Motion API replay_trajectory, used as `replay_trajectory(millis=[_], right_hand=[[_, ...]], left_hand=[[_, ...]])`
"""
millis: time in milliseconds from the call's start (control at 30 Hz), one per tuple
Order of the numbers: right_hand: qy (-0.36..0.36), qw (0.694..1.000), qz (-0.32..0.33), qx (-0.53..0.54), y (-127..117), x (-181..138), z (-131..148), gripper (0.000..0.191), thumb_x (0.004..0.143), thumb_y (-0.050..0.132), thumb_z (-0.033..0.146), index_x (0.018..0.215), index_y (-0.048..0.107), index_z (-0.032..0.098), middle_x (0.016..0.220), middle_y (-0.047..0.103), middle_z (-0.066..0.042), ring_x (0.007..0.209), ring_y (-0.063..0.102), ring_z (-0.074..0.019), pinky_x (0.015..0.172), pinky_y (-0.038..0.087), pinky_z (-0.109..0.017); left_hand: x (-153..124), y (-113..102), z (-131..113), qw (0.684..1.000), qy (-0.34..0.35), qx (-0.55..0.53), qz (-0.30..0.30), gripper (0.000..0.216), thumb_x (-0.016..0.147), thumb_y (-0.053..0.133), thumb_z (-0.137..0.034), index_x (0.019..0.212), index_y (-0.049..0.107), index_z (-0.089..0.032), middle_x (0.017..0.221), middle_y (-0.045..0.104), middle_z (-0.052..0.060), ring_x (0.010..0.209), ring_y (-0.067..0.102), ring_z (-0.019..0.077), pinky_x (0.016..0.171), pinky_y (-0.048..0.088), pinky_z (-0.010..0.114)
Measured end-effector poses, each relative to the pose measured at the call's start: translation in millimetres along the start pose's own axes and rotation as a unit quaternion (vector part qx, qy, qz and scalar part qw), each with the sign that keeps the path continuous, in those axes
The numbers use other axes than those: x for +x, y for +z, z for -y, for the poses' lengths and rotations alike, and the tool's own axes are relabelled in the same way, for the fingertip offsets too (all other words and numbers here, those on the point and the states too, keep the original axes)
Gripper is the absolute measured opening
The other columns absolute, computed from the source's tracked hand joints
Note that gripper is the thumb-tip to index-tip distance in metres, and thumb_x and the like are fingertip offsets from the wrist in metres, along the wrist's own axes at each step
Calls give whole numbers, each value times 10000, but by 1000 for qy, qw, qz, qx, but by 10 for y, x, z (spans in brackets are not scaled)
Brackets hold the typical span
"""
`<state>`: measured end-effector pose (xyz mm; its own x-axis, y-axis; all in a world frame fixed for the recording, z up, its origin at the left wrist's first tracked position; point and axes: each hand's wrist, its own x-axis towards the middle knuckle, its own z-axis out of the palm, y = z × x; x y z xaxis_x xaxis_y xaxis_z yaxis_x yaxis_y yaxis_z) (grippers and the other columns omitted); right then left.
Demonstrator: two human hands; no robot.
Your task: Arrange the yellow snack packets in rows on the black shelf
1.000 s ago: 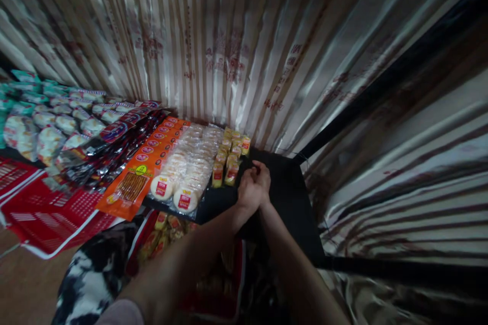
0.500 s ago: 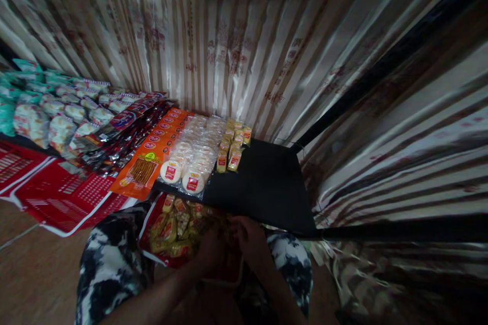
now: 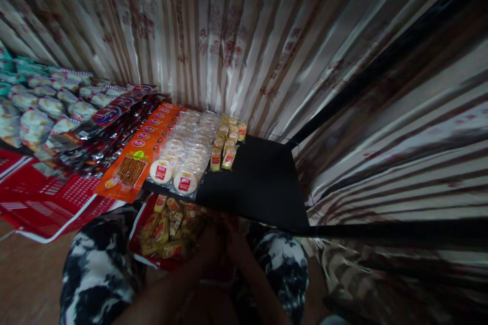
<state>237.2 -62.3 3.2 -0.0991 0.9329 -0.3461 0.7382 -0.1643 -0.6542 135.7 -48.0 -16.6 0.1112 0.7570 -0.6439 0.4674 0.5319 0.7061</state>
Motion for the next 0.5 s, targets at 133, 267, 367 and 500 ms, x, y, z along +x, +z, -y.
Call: replay_trajectory(millis=[133, 267, 367, 500], right_hand=[[-20, 997, -48, 60, -92, -98, 73, 447, 780, 322, 113, 1146, 576, 149, 1119, 642, -85, 1055, 584, -179, 946, 434, -343], [-27, 993, -103, 49, -145, -204, 153, 364, 792, 380, 193, 1080, 594, 125, 1056, 655, -113, 987, 605, -205, 904, 454, -350], [-38, 989, -137, 44, -151, -248, 205, 338, 783, 448, 247, 1075, 581, 141, 1077, 642, -117, 1012, 592, -223, 912, 449, -370], [-68, 984, -160, 47, -210, -282, 310, 350, 794, 461, 246, 1125, 533, 155, 1091, 624, -107, 1005, 589, -209, 896, 465, -367]], left_hand=[[-80, -171, 63, 1000, 20, -10, -16, 346, 774, 491, -297, 1054, 589, -118, 1050, 654, 114, 931, 608, 206, 798, 448, 270], [-245, -370, 74, 989, 101, -104, 15, 349, 761, 483, -357, 978, 631, -128, 984, 675, 84, 861, 607, 193, 756, 468, 275], [-379, -491, 43, 978, 130, -155, 46, 325, 721, 497, -318, 933, 651, -126, 924, 681, 63, 827, 599, 178, 734, 470, 268], [-502, -635, -60, 978, 125, -162, 46, 341, 709, 461, -259, 965, 640, -122, 881, 679, 44, 811, 596, 161, 720, 463, 250]])
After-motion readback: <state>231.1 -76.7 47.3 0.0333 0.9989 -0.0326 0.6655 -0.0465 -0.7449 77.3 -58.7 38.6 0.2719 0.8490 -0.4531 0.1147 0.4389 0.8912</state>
